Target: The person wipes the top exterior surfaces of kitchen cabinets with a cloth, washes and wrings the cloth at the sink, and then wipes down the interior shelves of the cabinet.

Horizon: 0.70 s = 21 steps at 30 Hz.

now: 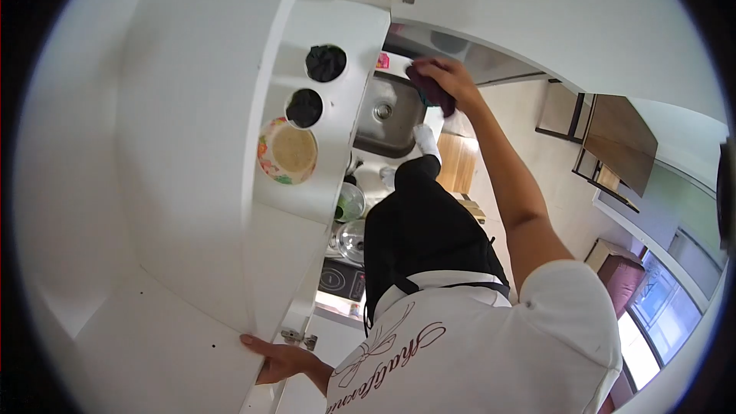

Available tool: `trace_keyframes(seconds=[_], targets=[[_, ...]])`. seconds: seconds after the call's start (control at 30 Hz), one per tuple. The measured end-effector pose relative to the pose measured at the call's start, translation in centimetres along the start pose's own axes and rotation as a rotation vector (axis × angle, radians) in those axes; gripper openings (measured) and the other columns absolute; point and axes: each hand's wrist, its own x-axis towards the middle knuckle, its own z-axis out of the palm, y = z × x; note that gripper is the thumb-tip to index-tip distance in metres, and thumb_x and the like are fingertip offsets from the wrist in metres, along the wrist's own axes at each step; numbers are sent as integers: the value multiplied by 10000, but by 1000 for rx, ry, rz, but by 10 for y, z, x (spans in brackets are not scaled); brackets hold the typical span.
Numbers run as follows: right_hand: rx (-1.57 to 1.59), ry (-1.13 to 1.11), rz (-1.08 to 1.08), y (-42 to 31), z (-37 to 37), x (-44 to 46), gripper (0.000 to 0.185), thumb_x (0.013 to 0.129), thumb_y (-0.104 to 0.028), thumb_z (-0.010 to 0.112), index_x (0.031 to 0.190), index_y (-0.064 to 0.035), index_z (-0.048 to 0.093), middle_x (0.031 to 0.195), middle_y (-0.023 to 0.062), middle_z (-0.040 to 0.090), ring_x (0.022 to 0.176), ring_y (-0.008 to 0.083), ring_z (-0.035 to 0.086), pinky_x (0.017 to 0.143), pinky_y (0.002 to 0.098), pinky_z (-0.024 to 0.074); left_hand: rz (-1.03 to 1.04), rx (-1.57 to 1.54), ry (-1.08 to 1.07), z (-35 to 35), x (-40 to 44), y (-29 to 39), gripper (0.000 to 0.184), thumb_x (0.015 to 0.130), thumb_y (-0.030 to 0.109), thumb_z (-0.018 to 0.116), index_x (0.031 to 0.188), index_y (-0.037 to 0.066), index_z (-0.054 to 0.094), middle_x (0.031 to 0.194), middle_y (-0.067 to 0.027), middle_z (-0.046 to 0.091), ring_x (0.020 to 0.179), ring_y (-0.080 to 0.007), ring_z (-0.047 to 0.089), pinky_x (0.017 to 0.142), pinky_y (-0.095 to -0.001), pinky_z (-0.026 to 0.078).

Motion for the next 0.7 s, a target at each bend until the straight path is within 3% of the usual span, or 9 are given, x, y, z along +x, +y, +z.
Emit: trace_keyframes(seconds=[0.07,0.13,0.2,0.3,0.43,0.5,0.63,0.7], targets=[[-478,107,-202,-20,21,24,302,761,-333,660,989,-135,666,894,74,621,735,174,593,674,296,491,-69,135,-5,0,4,9,470,758,123,712,1039,-132,435,1033,-221,557,899,-254,590,819,-353,510],[-815,216,-611,-27,41,49,321,744,-387,669,995,-188,659,892,80,590,757,231,597,725,340,494,-143,250,4,4,2,6,443,755,155,720,1017,-111,482,1034,-203,574,894,-247,593,815,-357,510],[-783,78,-918,-22,50,80,330,748,-394,658,1030,-224,633,938,56,551,869,278,566,768,378,494,-62,67,61,4,4,-3,390,717,176,754,921,-92,557,997,-178,597,845,-224,602,794,-333,510],[-948,-59,-1089,-7,59,110,341,765,-358,646,1080,-239,597,1036,55,517,973,275,522,819,374,484,-51,87,117,5,5,-7,404,694,169,763,893,-117,559,961,-185,598,810,-226,608,790,-348,519],[-1078,-88,-1018,-3,68,111,269,799,-307,617,1060,-247,594,1072,67,498,1009,284,494,857,363,473,57,-1,193,20,0,3,404,684,143,756,883,-139,546,931,-187,596,804,-241,614,773,-384,537],[-1253,11,-991,-2,76,102,236,863,-302,558,1051,-164,589,1060,86,494,962,259,519,865,325,453,35,6,198,20,1,4,405,677,128,757,883,-145,540,935,-191,593,807,-249,615,775,-384,539],[-1245,17,-1031,-13,74,101,211,840,-318,555,1015,-205,592,1050,93,494,977,295,511,862,336,464,9,52,189,12,4,-12,375,690,164,742,897,-100,574,971,-186,603,802,-239,621,778,-366,531],[-1214,-102,-1009,-18,78,103,305,744,-312,648,944,-94,575,960,174,518,836,307,577,627,429,516,46,33,177,10,2,-12,371,692,173,735,915,-77,575,965,-161,597,824,-234,607,804,-378,508]])
